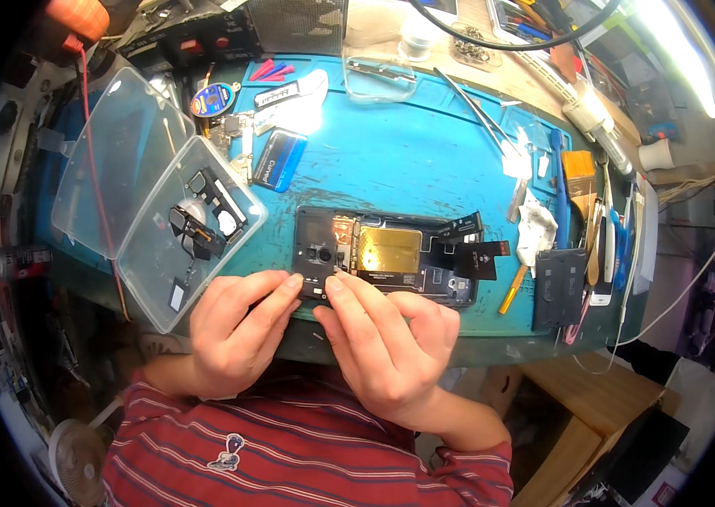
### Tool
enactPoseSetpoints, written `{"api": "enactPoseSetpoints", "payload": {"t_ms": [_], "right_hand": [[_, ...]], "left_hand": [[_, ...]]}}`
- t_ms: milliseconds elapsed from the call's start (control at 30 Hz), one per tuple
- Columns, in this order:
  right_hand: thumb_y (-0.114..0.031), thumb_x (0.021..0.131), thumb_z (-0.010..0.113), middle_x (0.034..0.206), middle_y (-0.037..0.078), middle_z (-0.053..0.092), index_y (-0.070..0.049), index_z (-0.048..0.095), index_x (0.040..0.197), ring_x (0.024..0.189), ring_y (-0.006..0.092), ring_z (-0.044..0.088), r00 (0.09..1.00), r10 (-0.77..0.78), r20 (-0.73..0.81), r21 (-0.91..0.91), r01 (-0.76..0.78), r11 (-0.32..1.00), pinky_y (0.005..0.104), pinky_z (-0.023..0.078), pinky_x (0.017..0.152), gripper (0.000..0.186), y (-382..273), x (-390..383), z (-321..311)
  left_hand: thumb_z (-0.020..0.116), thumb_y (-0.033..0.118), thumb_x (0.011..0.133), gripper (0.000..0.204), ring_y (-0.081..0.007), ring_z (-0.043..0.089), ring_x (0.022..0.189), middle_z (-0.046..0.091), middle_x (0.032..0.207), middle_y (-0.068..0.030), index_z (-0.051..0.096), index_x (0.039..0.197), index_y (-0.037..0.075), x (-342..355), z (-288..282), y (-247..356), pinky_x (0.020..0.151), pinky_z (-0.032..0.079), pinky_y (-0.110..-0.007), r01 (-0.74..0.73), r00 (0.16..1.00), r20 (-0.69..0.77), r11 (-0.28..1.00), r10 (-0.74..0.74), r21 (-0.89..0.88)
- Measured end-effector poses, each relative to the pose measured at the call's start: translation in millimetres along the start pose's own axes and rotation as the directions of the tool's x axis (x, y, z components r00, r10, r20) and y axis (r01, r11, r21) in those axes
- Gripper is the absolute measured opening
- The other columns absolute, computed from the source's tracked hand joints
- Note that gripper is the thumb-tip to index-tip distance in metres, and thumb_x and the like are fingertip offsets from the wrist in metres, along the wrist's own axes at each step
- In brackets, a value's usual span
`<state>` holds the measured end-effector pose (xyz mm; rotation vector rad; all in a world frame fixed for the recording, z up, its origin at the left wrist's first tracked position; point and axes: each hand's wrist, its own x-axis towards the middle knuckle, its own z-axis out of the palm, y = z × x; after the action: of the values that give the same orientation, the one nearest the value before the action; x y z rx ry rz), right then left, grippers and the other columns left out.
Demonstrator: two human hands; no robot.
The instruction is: The person cleans the exterior of a black smartphone with a white cloth, then opens the device to access the internal components. They remove the back cover and use a screwdriver to detach parts from the motherboard, placing them into a clear plastic container.
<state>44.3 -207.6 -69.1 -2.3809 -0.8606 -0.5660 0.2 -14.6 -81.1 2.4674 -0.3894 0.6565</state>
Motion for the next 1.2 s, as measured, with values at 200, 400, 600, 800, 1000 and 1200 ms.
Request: {"api": "enactPoseSetpoints", "payload": {"t_ms": [200, 400, 600, 800, 1000, 1200], "right_hand": [[-0.014, 0.075, 0.088, 0.105, -0.001, 0.077, -0.008, 0.078, 0.112, 0.078, 0.0141, 0.059, 1.0, 0.017, -0.017, -0.019, -0.017, 1.0, 0.0307, 0.041, 0.073, 0.039, -2, 0, 4], [-0.014, 0.073, 0.088, 0.099, -0.002, 0.076, -0.007, 0.077, 0.112, 0.078, 0.0153, 0.059, 0.996, 0.073, -0.044, 0.014, -0.072, 0.997, 0.0314, 0.04, 0.071, 0.041, -3, 1, 7], [-0.015, 0.074, 0.087, 0.103, -0.001, 0.074, -0.009, 0.077, 0.114, 0.081, 0.0166, 0.06, 0.999, 0.053, -0.01, 0.003, -0.053, 0.999, 0.033, 0.041, 0.075, 0.042, -4, 0, 5], [-0.018, 0.077, 0.084, 0.118, 0.002, 0.072, -0.01, 0.078, 0.114, 0.09, 0.0175, 0.06, 0.997, 0.065, 0.046, -0.028, -0.064, 0.998, 0.0345, 0.041, 0.081, 0.038, -7, 7, 4], [-0.017, 0.078, 0.082, 0.117, 0.001, 0.073, -0.008, 0.078, 0.111, 0.091, 0.0171, 0.06, 0.998, 0.046, 0.032, -0.053, -0.045, 0.998, 0.0338, 0.041, 0.081, 0.034, -8, 5, 6], [-0.012, 0.075, 0.083, 0.116, 0.003, 0.073, -0.006, 0.078, 0.11, 0.089, 0.0197, 0.061, 0.999, 0.047, 0.002, -0.025, -0.047, 0.999, 0.035, 0.041, 0.08, 0.036, -10, 6, 7]], "left_hand": [[0.08, 0.001, 0.079, 0.033, -0.0201, 0.064, 0.078, 0.07, 0.106, -0.0091, 0.075, 0.112, -0.001, 0, 1, -3, 0.067, 0.053, -0.032, -0.031, 0.999, -0.005, 0.999, 0.031, 0.013], [0.08, 0.002, 0.08, 0.032, -0.0204, 0.064, 0.078, 0.071, 0.107, -0.0096, 0.075, 0.112, -0.001, 0, 1, -3, 0.067, 0.053, -0.031, -0.03, 0.999, -0.013, 0.999, 0.03, 0.016], [0.081, 0.0, 0.077, 0.034, -0.021, 0.064, 0.078, 0.073, 0.119, -0.0128, 0.075, 0.111, -0.002, 2, -1, -3, 0.067, 0.053, -0.031, -0.025, 1.0, 0.013, 1.0, 0.025, 0.016], [0.083, -0.004, 0.073, 0.036, -0.0235, 0.064, 0.08, 0.073, 0.125, -0.0152, 0.076, 0.109, -0.002, 3, -4, 0, 0.069, 0.053, -0.032, -0.007, 0.999, 0.037, 1.0, 0.007, 0.004], [0.08, -0.001, 0.079, 0.038, -0.0252, 0.066, 0.083, 0.072, 0.124, -0.015, 0.073, 0.116, -0.003, 10, -12, 4, 0.073, 0.055, -0.034, 0.039, 0.995, 0.095, 0.998, -0.035, -0.042], [0.075, 0.001, 0.083, 0.053, -0.0289, 0.064, 0.096, 0.06, 0.138, -0.0187, 0.061, 0.134, -0.006, 24, -5, 5, 0.085, 0.055, -0.038, 0.087, 0.984, 0.16, 0.995, -0.078, -0.054]]}}
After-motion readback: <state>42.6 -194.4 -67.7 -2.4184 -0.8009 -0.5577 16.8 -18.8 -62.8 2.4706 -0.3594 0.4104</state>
